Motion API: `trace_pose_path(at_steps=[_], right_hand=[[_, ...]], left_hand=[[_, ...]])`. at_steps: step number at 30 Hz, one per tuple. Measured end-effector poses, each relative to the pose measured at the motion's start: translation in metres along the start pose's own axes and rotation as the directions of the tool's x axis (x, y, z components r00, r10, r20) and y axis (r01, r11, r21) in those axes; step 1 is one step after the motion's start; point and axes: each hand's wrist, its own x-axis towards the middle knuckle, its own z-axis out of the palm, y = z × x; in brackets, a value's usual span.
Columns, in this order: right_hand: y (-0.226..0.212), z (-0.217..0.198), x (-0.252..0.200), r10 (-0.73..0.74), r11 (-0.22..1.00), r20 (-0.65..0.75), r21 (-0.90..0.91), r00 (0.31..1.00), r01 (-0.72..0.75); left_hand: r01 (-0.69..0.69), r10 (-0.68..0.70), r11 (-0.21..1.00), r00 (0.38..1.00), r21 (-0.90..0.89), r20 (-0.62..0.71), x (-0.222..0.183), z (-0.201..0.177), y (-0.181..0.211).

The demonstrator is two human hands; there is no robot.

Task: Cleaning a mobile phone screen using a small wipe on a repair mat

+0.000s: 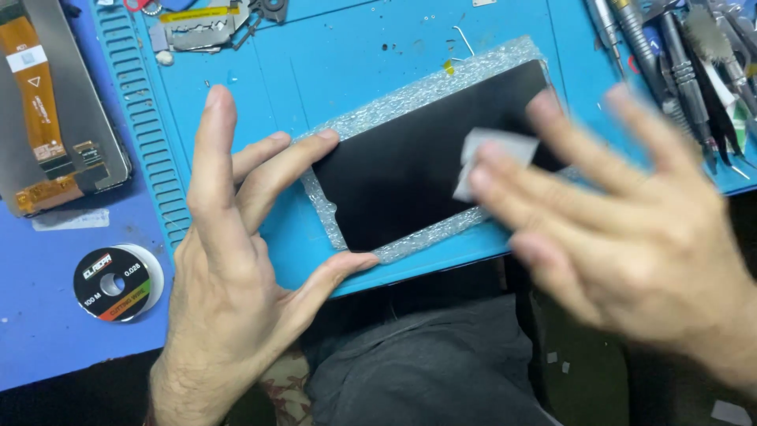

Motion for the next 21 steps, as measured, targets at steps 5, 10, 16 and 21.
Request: trace_pose_path(at_steps=[5,10,16,21], right_hand=[[0.016,0.01,-0.015,-0.068,0.995,0.004,-0.072,0.998,0.068],[0.015,0.005,-0.011,-0.192,0.981,-0.027,-0.022,0.981,0.191],[0.057,0.005,-0.02,-0.392,0.9,0.103,-0.163,0.914,0.405],[0.062,0.001,-0.009,-0.498,0.833,0.15,-0.188,0.854,0.519]], left_hand=[[0.008,-0.008,1.0,1.0,0.018,0.004,-0.004,0.0,-0.002],[0.032,-0.033,0.999,0.999,0.014,0.008,-0.005,0.0,0.001],[-0.001,0.001,0.999,1.0,0.045,0.011,-0.014,0.001,-0.006],[0.004,-0.004,0.997,1.0,0.078,-0.011,-0.019,0.003,-0.007]])
